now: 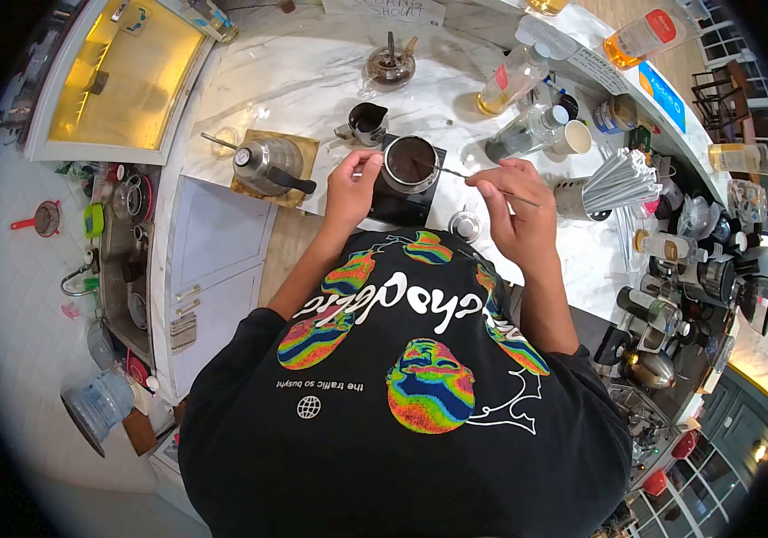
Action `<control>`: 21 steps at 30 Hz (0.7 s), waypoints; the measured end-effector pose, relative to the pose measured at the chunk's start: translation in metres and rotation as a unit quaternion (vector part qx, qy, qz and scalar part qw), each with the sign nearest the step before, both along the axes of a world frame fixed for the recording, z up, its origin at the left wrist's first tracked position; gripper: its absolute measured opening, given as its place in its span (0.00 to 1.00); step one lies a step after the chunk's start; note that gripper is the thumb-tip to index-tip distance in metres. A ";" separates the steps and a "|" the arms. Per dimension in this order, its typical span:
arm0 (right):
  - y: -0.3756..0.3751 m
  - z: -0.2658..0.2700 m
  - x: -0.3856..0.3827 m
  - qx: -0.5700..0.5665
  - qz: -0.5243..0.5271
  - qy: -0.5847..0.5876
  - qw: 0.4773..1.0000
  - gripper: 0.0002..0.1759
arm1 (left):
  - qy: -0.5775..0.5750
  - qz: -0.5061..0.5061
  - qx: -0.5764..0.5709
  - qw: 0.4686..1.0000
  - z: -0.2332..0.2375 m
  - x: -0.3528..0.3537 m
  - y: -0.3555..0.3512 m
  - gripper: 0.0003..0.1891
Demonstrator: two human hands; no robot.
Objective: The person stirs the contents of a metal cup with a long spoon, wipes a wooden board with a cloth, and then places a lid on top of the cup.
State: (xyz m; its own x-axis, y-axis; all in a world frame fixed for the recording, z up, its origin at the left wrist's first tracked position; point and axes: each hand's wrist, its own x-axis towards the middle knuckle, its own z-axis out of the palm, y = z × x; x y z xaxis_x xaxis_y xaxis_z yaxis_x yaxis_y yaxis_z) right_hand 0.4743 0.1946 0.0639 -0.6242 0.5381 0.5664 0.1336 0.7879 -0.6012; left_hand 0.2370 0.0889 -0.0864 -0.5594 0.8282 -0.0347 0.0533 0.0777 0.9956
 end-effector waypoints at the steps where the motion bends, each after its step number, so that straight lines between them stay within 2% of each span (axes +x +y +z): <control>1: 0.001 -0.002 -0.002 0.000 -0.001 0.001 1.000 0.04 | 0.008 0.002 -0.005 1.000 0.000 0.000 0.000 0.12; 6: 0.006 0.000 0.003 -0.015 -0.042 -0.026 0.999 0.03 | 0.024 0.000 -0.014 1.000 0.001 -0.003 -0.001 0.12; 12: 0.000 0.000 0.003 -0.007 -0.005 -0.022 1.000 0.02 | 0.009 -0.005 0.001 1.000 0.000 -0.001 0.000 0.12; 21: 0.002 0.005 0.008 0.008 -0.011 -0.027 1.000 0.02 | 0.028 -0.003 -0.026 0.999 0.005 -0.002 -0.001 0.13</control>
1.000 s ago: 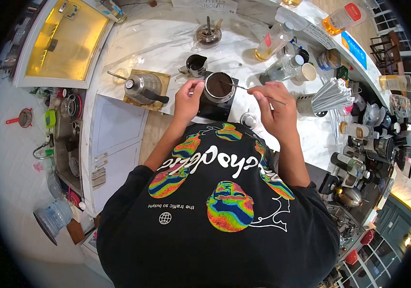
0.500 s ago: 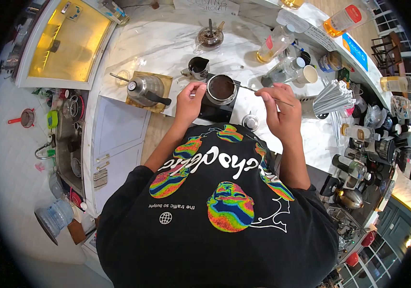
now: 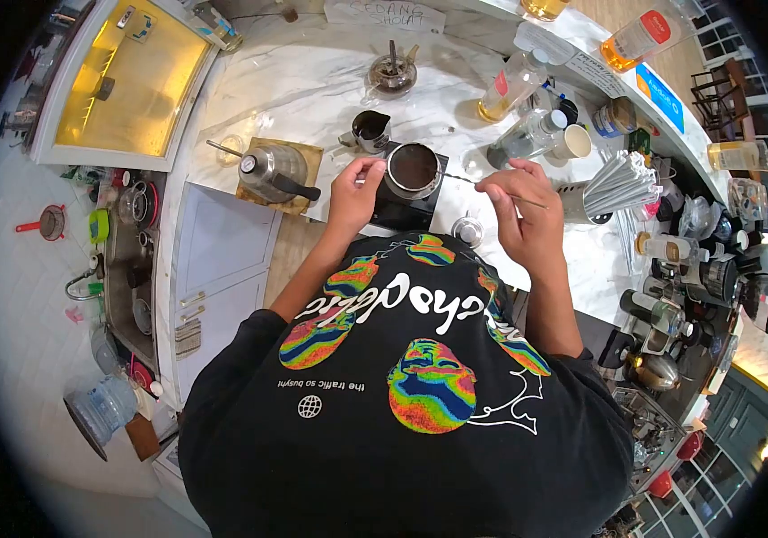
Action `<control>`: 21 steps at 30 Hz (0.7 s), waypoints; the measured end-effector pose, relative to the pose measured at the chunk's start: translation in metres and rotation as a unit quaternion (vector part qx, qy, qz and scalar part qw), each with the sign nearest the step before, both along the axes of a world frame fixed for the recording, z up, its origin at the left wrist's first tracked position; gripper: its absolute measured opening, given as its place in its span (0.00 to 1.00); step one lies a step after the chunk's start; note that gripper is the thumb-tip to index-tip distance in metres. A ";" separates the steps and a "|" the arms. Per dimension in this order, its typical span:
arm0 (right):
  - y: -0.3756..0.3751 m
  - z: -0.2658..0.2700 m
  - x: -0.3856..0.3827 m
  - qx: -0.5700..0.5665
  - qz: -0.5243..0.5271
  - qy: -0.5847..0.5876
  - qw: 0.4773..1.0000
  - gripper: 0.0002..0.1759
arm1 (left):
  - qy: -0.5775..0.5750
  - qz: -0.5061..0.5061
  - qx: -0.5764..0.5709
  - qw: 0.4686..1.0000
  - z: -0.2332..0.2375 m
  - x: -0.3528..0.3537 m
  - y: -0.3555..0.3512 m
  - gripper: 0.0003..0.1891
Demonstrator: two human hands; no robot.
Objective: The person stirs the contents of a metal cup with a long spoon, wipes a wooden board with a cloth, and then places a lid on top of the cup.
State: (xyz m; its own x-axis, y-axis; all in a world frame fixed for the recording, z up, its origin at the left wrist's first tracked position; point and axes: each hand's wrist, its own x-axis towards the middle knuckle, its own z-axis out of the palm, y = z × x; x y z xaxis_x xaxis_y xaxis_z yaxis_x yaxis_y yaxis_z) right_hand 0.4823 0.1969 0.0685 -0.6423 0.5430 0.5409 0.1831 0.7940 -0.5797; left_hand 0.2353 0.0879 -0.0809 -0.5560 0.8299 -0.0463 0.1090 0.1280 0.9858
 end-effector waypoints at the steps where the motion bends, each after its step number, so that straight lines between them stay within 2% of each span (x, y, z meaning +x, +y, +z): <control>1: -0.002 0.000 -0.001 0.001 -0.002 0.000 1.000 0.02 | -0.005 0.001 0.003 1.000 0.000 0.000 0.000 0.13; 4: -0.006 -0.002 -0.010 -0.023 0.012 0.005 1.000 0.02 | -0.016 0.000 0.006 1.000 0.000 0.001 0.001 0.13; 9: 0.003 -0.005 -0.008 0.001 -0.012 -0.006 1.000 0.03 | -0.022 0.000 -0.005 1.000 -0.002 -0.001 0.000 0.13; 15: -0.004 0.000 -0.010 -0.014 0.018 0.003 1.000 0.03 | -0.015 -0.006 0.006 1.000 -0.001 -0.001 0.001 0.13; 21: 0.007 -0.007 -0.008 0.006 -0.014 0.002 1.000 0.03 | -0.022 -0.002 0.006 1.000 -0.004 -0.003 0.002 0.13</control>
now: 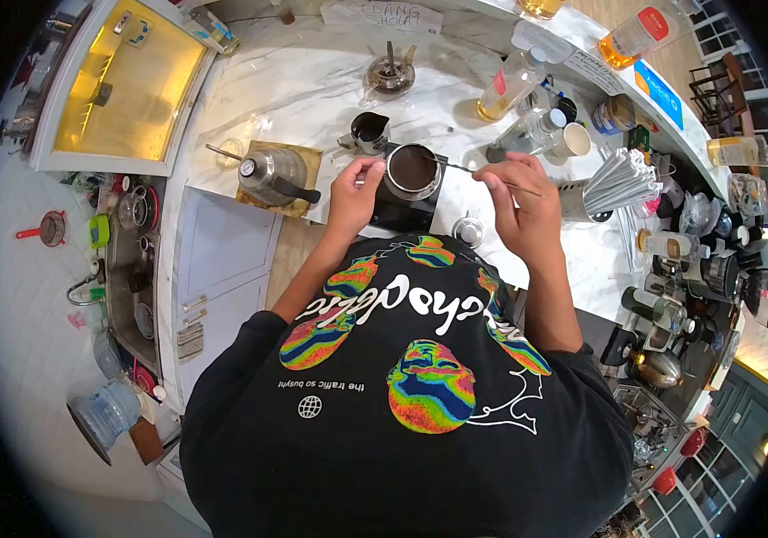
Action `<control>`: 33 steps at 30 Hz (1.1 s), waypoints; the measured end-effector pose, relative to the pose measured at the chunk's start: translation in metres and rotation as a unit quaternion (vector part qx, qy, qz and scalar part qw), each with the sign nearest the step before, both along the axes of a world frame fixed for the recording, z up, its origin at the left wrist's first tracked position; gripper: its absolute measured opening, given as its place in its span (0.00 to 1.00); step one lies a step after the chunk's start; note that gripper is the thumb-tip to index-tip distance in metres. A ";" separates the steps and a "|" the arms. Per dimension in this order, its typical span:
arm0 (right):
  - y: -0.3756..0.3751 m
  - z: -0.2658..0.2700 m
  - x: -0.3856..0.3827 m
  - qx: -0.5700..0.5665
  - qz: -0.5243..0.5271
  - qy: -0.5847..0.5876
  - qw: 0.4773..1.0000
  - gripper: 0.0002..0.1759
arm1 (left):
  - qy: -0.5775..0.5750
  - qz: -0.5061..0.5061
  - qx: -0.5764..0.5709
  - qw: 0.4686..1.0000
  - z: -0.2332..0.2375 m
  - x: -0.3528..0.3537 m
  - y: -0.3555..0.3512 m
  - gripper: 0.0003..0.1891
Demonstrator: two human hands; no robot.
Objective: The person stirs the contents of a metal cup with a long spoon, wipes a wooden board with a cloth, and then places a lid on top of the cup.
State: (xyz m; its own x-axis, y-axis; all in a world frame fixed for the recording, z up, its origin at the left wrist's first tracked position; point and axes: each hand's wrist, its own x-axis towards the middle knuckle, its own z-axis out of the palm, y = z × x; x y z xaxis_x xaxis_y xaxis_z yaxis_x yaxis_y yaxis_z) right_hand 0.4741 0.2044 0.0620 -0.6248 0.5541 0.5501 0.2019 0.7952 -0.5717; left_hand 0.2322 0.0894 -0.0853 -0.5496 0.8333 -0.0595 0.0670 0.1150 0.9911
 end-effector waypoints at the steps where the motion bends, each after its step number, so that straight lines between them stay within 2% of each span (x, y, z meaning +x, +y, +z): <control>1: -0.001 0.001 0.002 0.000 0.001 0.000 1.000 0.03 | 0.000 -0.001 0.002 1.000 -0.001 0.000 0.000 0.13; 18: -0.010 0.009 -0.004 -0.022 0.020 0.013 0.999 0.04 | 0.005 -0.031 -0.025 0.999 0.002 -0.003 -0.001 0.14; 24: -0.004 0.001 -0.002 -0.033 -0.013 0.021 0.999 0.05 | 0.006 -0.032 -0.037 0.999 0.007 -0.004 -0.002 0.13; 30: -0.008 0.004 -0.002 -0.027 0.022 0.018 0.999 0.05 | 0.001 -0.013 0.013 1.000 0.007 0.000 0.000 0.12; 33: -0.008 0.004 -0.007 -0.040 -0.004 0.016 0.999 0.05 | -0.004 -0.024 -0.032 0.999 0.010 -0.001 -0.001 0.13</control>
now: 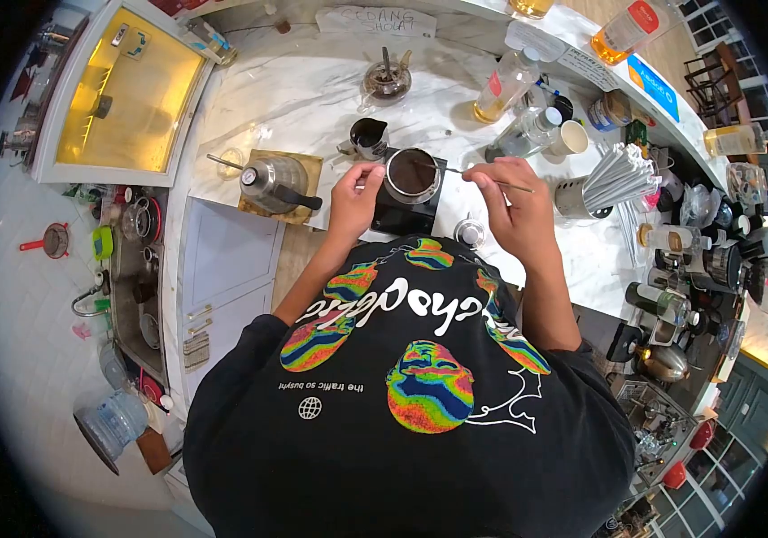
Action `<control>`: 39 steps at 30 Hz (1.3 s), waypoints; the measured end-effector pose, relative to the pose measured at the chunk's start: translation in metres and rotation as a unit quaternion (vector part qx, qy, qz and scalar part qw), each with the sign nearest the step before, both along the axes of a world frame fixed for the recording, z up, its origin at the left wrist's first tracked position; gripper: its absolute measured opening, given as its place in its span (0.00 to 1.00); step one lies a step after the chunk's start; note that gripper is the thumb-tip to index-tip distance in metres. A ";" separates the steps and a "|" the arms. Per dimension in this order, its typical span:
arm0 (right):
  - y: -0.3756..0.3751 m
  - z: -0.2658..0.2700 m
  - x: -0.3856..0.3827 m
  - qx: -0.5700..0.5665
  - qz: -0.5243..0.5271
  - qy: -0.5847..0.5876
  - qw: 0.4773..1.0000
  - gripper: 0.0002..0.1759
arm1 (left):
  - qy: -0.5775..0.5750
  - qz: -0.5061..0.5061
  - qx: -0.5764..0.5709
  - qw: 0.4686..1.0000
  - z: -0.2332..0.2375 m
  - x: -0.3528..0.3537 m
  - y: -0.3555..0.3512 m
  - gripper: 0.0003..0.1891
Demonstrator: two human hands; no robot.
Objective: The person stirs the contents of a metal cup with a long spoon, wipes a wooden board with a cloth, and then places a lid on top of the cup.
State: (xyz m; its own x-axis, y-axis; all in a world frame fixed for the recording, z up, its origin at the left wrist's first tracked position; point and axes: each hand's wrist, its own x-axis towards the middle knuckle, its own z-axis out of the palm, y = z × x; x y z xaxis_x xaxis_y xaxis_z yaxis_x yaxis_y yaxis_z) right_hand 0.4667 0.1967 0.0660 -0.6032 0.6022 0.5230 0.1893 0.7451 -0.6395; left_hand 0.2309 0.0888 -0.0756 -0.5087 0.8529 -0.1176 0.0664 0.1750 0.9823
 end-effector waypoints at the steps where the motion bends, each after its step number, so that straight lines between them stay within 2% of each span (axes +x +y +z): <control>1: 0.001 0.001 0.001 0.001 0.002 0.000 1.000 0.05 | 0.007 -0.004 -0.001 1.000 -0.001 -0.001 0.000 0.13; 3: 0.003 0.004 0.006 -0.008 -0.020 -0.015 1.000 0.06 | 0.013 -0.006 0.000 1.000 -0.004 -0.002 -0.001 0.13; 10: 0.001 0.006 0.003 0.003 0.017 -0.007 1.000 0.07 | 0.010 0.001 0.016 1.000 -0.004 -0.001 0.001 0.13; 16: 0.005 0.007 0.008 -0.009 -0.030 -0.030 0.999 0.06 | 0.013 0.010 0.022 1.000 -0.005 -0.002 0.002 0.12; 22: 0.001 -0.003 0.003 -0.024 0.009 0.013 1.000 0.05 | 0.007 0.004 0.024 1.000 -0.004 -0.001 0.002 0.12; 27: 0.002 -0.004 0.007 -0.017 -0.040 0.022 0.999 0.05 | 0.016 0.002 0.026 1.000 0.001 -0.001 0.000 0.11; 39: -0.002 0.000 0.021 -0.081 -0.050 0.105 0.990 0.08 | 0.014 0.000 0.028 1.000 -0.001 -0.002 0.000 0.12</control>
State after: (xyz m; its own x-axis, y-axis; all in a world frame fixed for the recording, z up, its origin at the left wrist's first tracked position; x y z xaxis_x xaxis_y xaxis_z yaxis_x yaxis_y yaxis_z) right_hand 0.4881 0.1947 0.0664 -0.4253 0.7395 0.5219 0.1071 0.6137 -0.7823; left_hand 0.2293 0.0893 -0.0768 -0.5105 0.8581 -0.0563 0.0940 0.1207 0.9882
